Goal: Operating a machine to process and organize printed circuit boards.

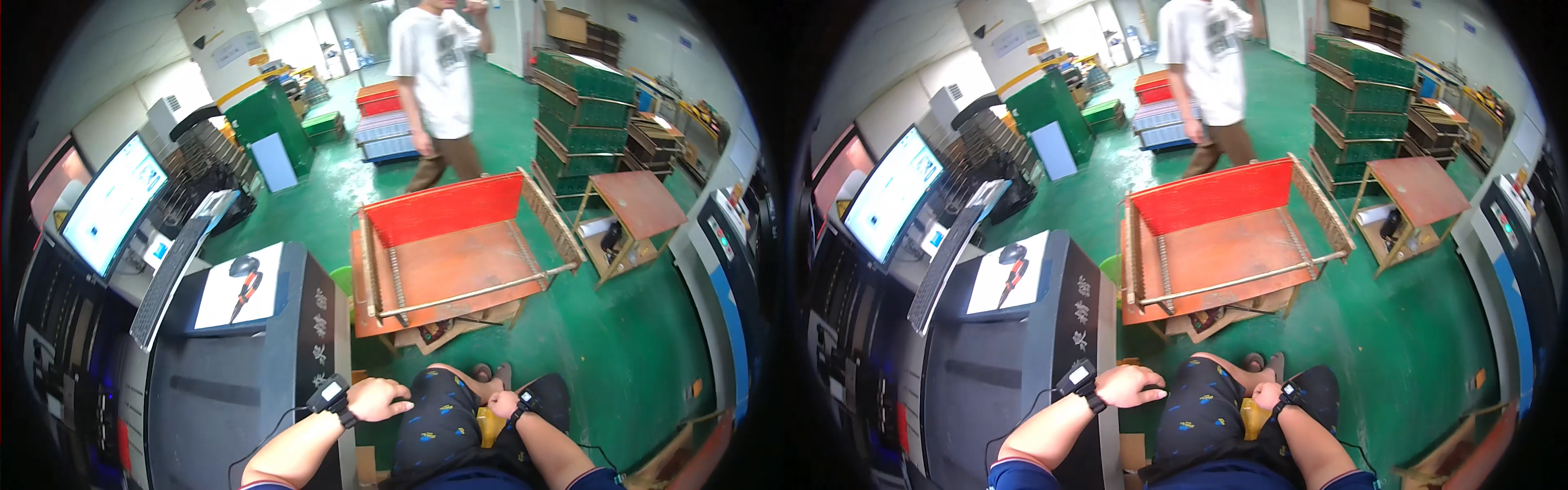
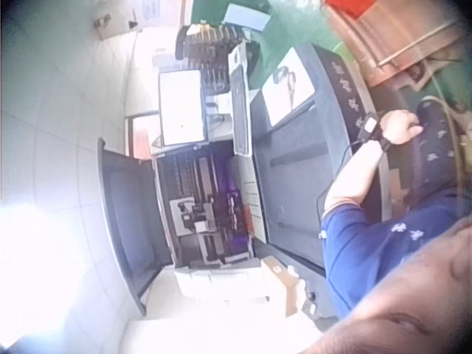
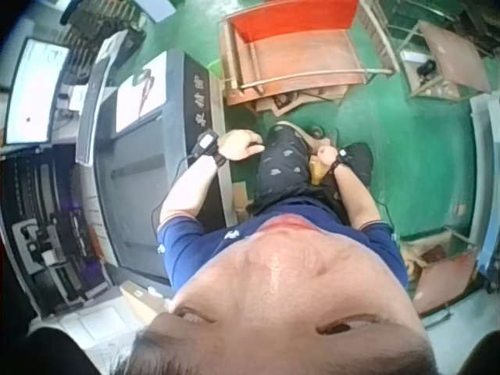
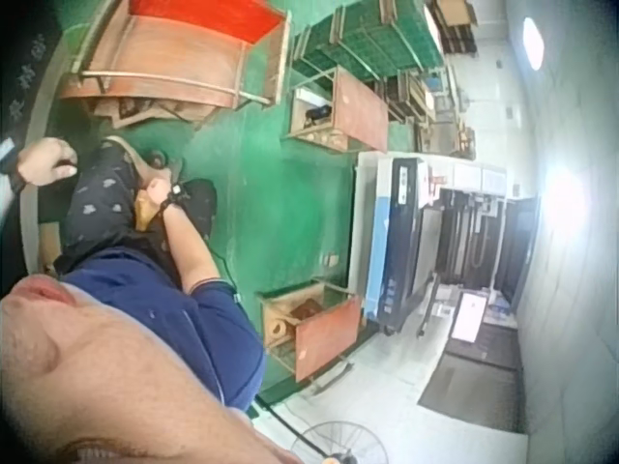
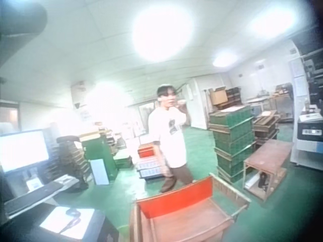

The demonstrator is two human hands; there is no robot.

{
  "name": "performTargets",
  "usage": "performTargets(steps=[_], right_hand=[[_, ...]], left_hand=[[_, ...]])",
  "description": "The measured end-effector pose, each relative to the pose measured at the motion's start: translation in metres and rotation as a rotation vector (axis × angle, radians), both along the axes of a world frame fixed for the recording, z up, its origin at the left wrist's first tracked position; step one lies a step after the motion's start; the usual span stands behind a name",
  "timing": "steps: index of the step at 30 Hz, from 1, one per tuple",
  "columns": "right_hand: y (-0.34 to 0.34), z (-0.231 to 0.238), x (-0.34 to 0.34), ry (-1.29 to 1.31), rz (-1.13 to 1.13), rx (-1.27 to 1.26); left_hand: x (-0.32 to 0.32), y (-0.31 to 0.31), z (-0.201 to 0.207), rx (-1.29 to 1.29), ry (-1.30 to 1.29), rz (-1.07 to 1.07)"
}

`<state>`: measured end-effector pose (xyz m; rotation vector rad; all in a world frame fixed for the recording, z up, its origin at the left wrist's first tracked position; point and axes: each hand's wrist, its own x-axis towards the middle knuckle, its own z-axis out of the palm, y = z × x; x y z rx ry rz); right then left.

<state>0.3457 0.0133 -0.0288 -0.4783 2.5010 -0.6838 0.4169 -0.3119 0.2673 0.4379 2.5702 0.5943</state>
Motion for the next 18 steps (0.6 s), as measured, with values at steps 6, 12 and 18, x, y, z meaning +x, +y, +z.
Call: performTargets(steps=[6,12,18], right_hand=[[0.0057,-0.0035,0.0019,0.034,0.001,-0.035],[0.0044,-0.0065,0.0022,0.056,-0.026,-0.027],[0.0042,-0.0037,0.005,0.039,-0.017,-0.066]], left_hand=[[-0.0033,-0.0072,-0.0012,-0.004,0.073,0.046],[0.0004,-0.0052,-0.0053,0.01,0.044,0.02],[-0.0041,-0.0087,-0.004,-0.031,0.061,0.04]])
